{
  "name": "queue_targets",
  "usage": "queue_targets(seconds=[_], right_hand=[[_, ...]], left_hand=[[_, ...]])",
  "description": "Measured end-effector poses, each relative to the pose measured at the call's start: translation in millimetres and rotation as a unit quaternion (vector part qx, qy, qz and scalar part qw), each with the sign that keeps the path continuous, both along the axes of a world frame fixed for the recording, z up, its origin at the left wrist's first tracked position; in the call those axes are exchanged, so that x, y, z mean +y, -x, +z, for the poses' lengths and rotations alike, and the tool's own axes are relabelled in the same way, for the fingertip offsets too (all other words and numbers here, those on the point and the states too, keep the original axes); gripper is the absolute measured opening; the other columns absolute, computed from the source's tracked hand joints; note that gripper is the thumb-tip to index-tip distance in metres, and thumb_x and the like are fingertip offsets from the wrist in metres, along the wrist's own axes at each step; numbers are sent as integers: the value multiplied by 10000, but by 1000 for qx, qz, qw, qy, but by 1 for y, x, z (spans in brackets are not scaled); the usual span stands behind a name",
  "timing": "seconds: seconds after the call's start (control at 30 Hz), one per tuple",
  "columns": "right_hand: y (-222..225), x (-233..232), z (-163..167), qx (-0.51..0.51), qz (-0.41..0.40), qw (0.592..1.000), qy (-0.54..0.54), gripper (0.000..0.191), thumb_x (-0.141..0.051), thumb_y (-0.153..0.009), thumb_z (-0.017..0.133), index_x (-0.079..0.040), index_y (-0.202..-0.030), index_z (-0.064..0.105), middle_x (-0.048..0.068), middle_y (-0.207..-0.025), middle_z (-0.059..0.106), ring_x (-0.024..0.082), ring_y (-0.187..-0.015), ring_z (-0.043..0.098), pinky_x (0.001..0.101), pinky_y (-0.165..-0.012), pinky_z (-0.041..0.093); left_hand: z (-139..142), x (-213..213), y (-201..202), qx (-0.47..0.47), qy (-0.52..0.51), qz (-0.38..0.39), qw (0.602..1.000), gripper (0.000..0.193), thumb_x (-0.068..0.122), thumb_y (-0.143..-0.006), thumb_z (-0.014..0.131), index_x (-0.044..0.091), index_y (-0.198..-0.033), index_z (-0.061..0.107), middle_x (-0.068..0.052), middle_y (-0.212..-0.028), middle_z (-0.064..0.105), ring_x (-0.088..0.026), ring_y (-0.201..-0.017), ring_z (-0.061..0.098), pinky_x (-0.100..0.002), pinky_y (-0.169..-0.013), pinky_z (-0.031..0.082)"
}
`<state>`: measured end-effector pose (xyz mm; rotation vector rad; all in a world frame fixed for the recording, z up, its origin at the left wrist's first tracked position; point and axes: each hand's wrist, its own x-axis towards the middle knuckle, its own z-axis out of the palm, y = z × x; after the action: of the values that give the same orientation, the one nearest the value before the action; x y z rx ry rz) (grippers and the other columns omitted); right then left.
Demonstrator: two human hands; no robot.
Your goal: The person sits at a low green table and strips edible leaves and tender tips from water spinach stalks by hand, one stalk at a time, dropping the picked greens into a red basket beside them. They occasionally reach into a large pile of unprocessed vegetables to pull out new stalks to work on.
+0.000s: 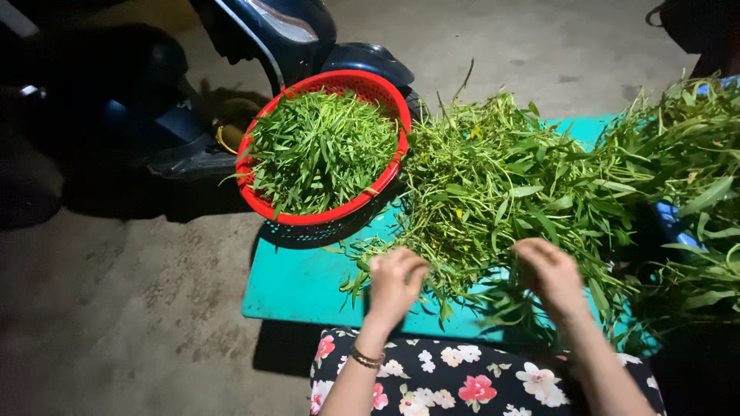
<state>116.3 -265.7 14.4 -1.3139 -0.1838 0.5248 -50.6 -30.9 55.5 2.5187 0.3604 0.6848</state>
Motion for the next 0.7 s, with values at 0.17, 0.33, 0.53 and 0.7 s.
queue_targets(seconds=[0.17, 0.33, 0.53, 0.7], right_hand=[[-31, -51, 5, 89, -41, 955, -280, 179, -190, -1051, 621, -82, -1194, 614, -25, -928, 583, 21, -602, 359, 165, -479, 265], [-22, -43, -3, 119, 11, 941, -316, 169, -194, -1045, 611, -60, -1149, 604, 1, -907, 590, 24, -568, 344, 165, -456, 264], [7, -13, 0, 93, 48, 989, -103, 200, -217, -967, 635, -60, -1090, 635, 8, -816, 613, 44, -542, 390, 211, -457, 290], [35, -1, 13, 40, 74, 996, 12, 223, -249, -938, 659, -66, -1065, 676, 4, -810, 682, 35, -535, 388, 213, -475, 287]], left_hand=[[13, 24, 8, -88, -30, 130, 987, 449, 133, -806, 746, 81, -1250, 714, -118, -1198, 665, -253, -1067, 595, -453, -945, 356], [19, -15, 1, -156, 0, -6, 988, 244, 139, -927, 725, 136, -1169, 745, -48, -1159, 718, -203, -1149, 619, -425, -1063, 382], [33, -44, -4, -118, 225, -116, 960, 142, 268, -937, 745, 156, -1018, 774, 22, -1011, 757, -148, -1008, 692, -338, -984, 466], [38, -55, -2, -120, 36, -120, 985, 193, 297, -801, 846, 147, -903, 781, -2, -903, 737, -186, -892, 656, -358, -913, 389]])
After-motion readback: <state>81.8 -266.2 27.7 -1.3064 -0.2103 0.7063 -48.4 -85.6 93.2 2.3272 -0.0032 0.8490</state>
